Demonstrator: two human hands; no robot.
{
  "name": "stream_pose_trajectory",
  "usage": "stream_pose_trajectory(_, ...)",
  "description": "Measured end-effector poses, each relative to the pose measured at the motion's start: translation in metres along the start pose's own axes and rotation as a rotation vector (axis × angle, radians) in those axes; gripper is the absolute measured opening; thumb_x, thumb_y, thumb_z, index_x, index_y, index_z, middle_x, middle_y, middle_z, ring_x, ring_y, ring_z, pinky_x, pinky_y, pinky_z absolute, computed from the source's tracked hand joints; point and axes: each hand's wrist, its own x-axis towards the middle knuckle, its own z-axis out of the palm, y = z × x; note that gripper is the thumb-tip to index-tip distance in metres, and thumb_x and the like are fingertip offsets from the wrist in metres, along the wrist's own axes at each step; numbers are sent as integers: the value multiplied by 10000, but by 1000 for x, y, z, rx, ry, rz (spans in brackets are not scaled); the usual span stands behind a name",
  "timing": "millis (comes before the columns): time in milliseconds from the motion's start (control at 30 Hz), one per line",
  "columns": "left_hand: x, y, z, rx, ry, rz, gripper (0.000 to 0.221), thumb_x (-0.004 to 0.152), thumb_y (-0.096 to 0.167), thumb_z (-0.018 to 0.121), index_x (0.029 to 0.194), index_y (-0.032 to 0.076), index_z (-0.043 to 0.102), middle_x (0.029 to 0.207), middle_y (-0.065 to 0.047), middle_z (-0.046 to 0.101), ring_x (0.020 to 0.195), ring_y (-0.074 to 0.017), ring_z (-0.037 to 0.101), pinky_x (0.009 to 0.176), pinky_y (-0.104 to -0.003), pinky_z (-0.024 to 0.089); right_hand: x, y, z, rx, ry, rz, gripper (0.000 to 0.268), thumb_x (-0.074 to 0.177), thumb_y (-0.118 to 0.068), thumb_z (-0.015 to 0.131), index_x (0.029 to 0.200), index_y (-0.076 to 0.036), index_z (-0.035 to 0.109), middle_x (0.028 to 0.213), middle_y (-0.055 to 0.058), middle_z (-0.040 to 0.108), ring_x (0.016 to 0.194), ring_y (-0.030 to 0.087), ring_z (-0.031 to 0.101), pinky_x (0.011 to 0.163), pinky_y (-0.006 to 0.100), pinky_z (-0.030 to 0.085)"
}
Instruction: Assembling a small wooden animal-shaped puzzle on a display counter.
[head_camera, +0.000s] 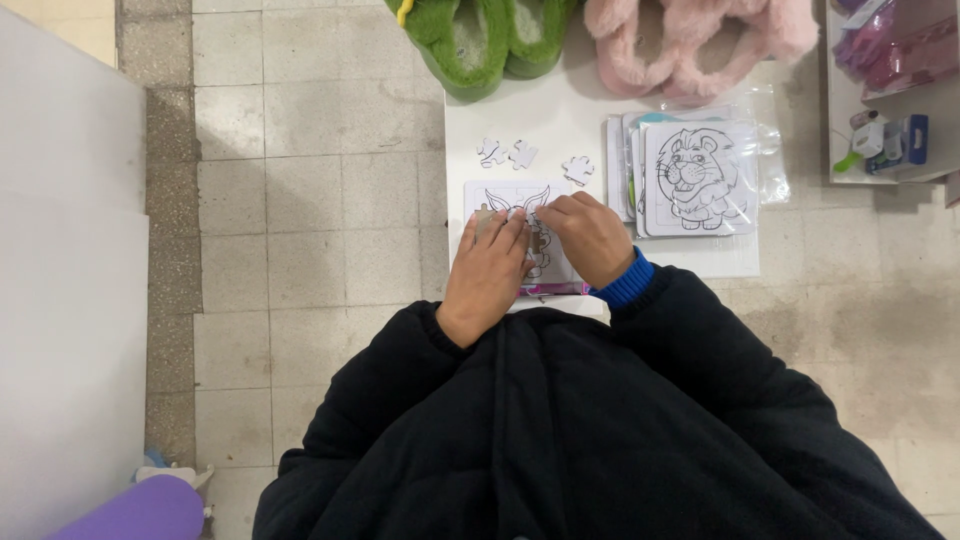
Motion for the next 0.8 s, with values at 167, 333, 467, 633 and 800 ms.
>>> stream_pose_trajectory(167, 1, 0, -1, -18, 10, -2, 474, 959, 293, 643, 1349, 25, 607, 1482, -106, 542, 1399, -290, 472, 1200, -530, 305, -2, -3, -5, 8, 25, -28, 377, 823, 34, 635, 1186, -12, 724, 1059, 110, 745, 968, 297, 682, 813, 385, 572)
stream_pose_trajectory(333, 3, 5, -4, -35, 75, -1, 500, 972, 314, 652, 1378, 28, 593, 1460, -112, 548, 1375, -296, 484, 1197, -536, 314, -4, -6, -8, 13, 58, -28, 409, 832, 44, 633, 1232, -17, 699, 1074, 123, 751, 994, 290, 697, 827, 388, 578)
stream_pose_trajectory(467, 10, 7, -8, -31, 96, -10, 557, 945, 334, 666, 1406, 37, 569, 1373, -109, 566, 1316, -295, 503, 1178, -563, 321, -5, -6, -14, 89, 33, 45, 463, 884, 44, 621, 1346, 20, 640, 1024, 150, 740, 965, 323, 703, 799, 411, 570)
stream_pose_trajectory(633, 12, 8, -4, 1, 92, 0, 567, 931, 356, 671, 1397, 51, 567, 1336, -102, 565, 1274, -289, 508, 1158, -594, 321, -16, -7, -14, 165, 83, 74, 480, 919, 52, 591, 1398, 48, 599, 1102, 180, 737, 985, 357, 707, 821, 427, 567)
stream_pose_trajectory(800, 10, 7, 4, 79, 97, 15, 562, 955, 341, 659, 1421, 41, 566, 1347, -97, 563, 1276, -279, 509, 1187, -588, 323, -23, -6, -10, 246, 110, 140, 371, 939, 17, 626, 1305, -35, 659, 1195, 194, 731, 1078, 351, 699, 890, 405, 583)
